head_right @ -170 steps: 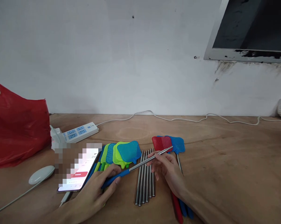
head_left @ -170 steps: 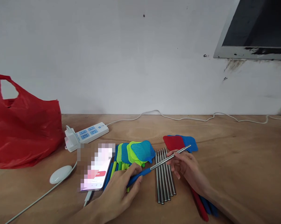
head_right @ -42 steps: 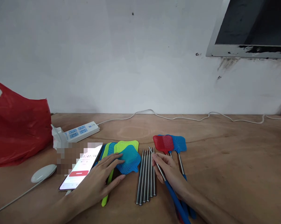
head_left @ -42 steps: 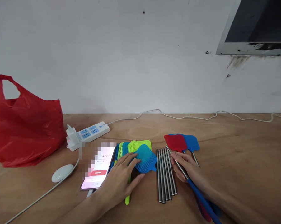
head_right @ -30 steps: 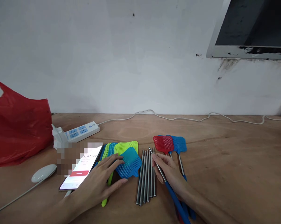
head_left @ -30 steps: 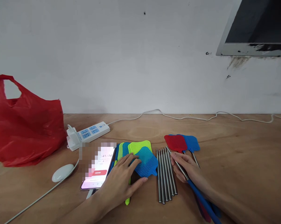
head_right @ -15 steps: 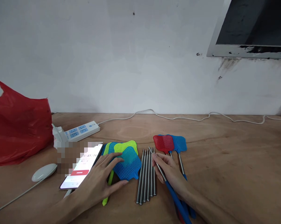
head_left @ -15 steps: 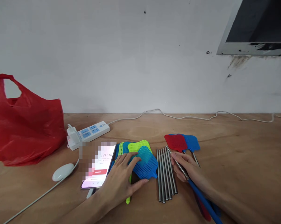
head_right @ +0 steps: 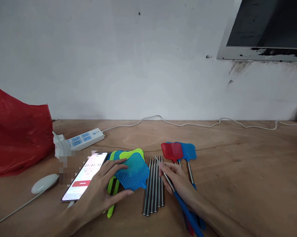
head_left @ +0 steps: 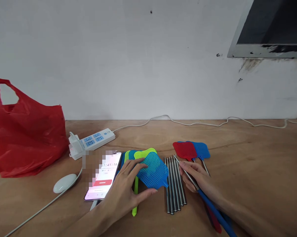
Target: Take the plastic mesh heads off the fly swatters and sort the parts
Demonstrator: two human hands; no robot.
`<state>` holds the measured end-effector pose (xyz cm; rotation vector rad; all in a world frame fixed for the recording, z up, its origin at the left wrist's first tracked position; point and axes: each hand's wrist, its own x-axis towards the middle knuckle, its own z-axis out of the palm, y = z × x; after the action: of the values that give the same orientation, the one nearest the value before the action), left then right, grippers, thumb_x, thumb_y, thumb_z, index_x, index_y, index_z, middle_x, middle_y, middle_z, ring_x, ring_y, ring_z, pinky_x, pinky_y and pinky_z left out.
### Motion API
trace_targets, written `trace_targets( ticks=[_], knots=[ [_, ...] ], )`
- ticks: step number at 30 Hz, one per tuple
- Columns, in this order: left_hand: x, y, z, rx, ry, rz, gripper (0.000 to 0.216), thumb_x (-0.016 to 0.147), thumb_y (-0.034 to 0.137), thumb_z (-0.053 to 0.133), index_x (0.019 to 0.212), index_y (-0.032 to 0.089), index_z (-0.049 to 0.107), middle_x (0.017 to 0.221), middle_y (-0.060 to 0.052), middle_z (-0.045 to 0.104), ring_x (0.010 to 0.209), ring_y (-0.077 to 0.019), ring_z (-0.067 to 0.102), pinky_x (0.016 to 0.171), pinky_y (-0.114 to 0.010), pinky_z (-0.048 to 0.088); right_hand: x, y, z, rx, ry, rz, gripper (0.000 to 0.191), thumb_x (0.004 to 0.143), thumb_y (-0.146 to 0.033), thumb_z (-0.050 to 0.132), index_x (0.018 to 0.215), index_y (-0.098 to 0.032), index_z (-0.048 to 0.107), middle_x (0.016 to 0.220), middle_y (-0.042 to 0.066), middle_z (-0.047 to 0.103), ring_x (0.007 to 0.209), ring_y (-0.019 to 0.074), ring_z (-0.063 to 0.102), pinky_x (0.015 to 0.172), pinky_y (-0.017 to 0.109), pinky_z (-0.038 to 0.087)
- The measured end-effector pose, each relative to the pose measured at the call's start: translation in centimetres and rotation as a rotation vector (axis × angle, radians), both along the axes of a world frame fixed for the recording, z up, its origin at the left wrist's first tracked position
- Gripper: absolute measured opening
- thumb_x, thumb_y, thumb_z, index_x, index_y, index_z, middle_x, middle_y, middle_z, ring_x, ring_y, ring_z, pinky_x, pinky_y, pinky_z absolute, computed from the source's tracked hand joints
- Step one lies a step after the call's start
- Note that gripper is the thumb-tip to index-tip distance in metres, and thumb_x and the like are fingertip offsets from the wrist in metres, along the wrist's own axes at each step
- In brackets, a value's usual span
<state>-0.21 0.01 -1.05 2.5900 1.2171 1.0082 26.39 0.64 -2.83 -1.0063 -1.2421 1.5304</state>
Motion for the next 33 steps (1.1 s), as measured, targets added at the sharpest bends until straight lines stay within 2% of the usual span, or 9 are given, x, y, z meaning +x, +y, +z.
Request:
trace_targets(
  ticks=[7, 11, 16, 21, 28, 30, 33],
  knots=[
    [-0.2, 0.4, 0.1, -0.033, -0.083, 0.028, 0.043, 0.081, 0.051, 0.076, 0.111, 0.025, 0.06, 0.12, -0.01, 0.065, 0.113, -0.0334, 0.058, 0.093, -0.051, 0.049, 0.2, -0.4, 0.4, -0.024, -0.03, 0.181, 0.04, 0.091, -0.049, 0.057, 0.073, -0.015, 0.065, 0.034, -0.008, 0.043, 0.029, 0.0055, 0.029, 0.036, 0.02, 0.021],
    [-0.3, 0.5, 0.4, -0.051, -0.158, 0.056, 0.036, 0.082, 0.049, 0.075, 0.104, 0.025, 0.062, 0.117, -0.009, 0.066, 0.111, -0.0321, 0.059, 0.091, -0.048, 0.049, 0.4, -0.7, 1.1, -0.044, -0.059, 0.318, 0.04, 0.089, -0.05, 0.058, 0.077, -0.013, 0.069, 0.034, -0.009, 0.042, 0.029, 0.0051, 0.026, 0.035, 0.022, 0.017],
    [-0.2, 0.5, 1.0, -0.092, -0.228, 0.082, 0.03, 0.082, 0.046, 0.075, 0.1, 0.025, 0.063, 0.117, -0.007, 0.068, 0.111, -0.031, 0.061, 0.091, -0.045, 0.05, 0.5, -1.2, 2.0, -0.062, -0.097, 0.409, 0.041, 0.089, -0.049, 0.06, 0.081, -0.011, 0.073, 0.036, -0.008, 0.044, 0.03, 0.0054, 0.029, 0.035, 0.022, 0.017],
    [-0.2, 0.5, 1.0, -0.106, -0.248, 0.064, 0.028, 0.082, 0.042, 0.076, 0.1, 0.025, 0.063, 0.117, -0.007, 0.067, 0.112, -0.0299, 0.06, 0.091, -0.044, 0.049, 0.3, -1.6, 2.5, -0.033, -0.142, 0.436, 0.043, 0.09, -0.051, 0.06, 0.084, -0.011, 0.075, 0.036, -0.008, 0.043, 0.03, 0.0052, 0.029, 0.038, 0.023, 0.016],
    [-0.2, 0.5, 1.0, -0.125, -0.29, 0.027, 0.025, 0.08, 0.035, 0.077, 0.098, 0.024, 0.063, 0.113, -0.006, 0.063, 0.108, -0.0282, 0.059, 0.09, -0.042, 0.047, 0.2, -1.5, 2.4, -0.044, -0.149, 0.391, 0.045, 0.089, -0.054, 0.06, 0.084, -0.011, 0.075, 0.035, -0.008, 0.043, 0.03, 0.0051, 0.028, 0.037, 0.022, 0.018],
    [-0.2, 0.6, 1.1, -0.171, -0.355, 0.009, 0.023, 0.08, 0.033, 0.077, 0.097, 0.024, 0.064, 0.11, -0.006, 0.062, 0.108, -0.0275, 0.058, 0.092, -0.042, 0.046, 0.3, -1.5, 2.3, -0.043, -0.152, 0.381, 0.045, 0.089, -0.053, 0.06, 0.084, -0.011, 0.075, 0.035, -0.008, 0.044, 0.03, 0.0051, 0.028, 0.037, 0.022, 0.018],
    [-0.2, 1.0, 0.8, -0.357, -0.609, 0.015, 0.019, 0.083, 0.032, 0.073, 0.096, 0.023, 0.063, 0.103, -0.004, 0.063, 0.105, -0.025, 0.059, 0.091, -0.04, 0.048, 0.3, -1.6, 2.4, -0.042, -0.151, 0.375, 0.045, 0.087, -0.054, 0.061, 0.084, -0.011, 0.075, 0.036, -0.008, 0.043, 0.03, 0.0052, 0.028, 0.037, 0.023, 0.018]
  ],
)
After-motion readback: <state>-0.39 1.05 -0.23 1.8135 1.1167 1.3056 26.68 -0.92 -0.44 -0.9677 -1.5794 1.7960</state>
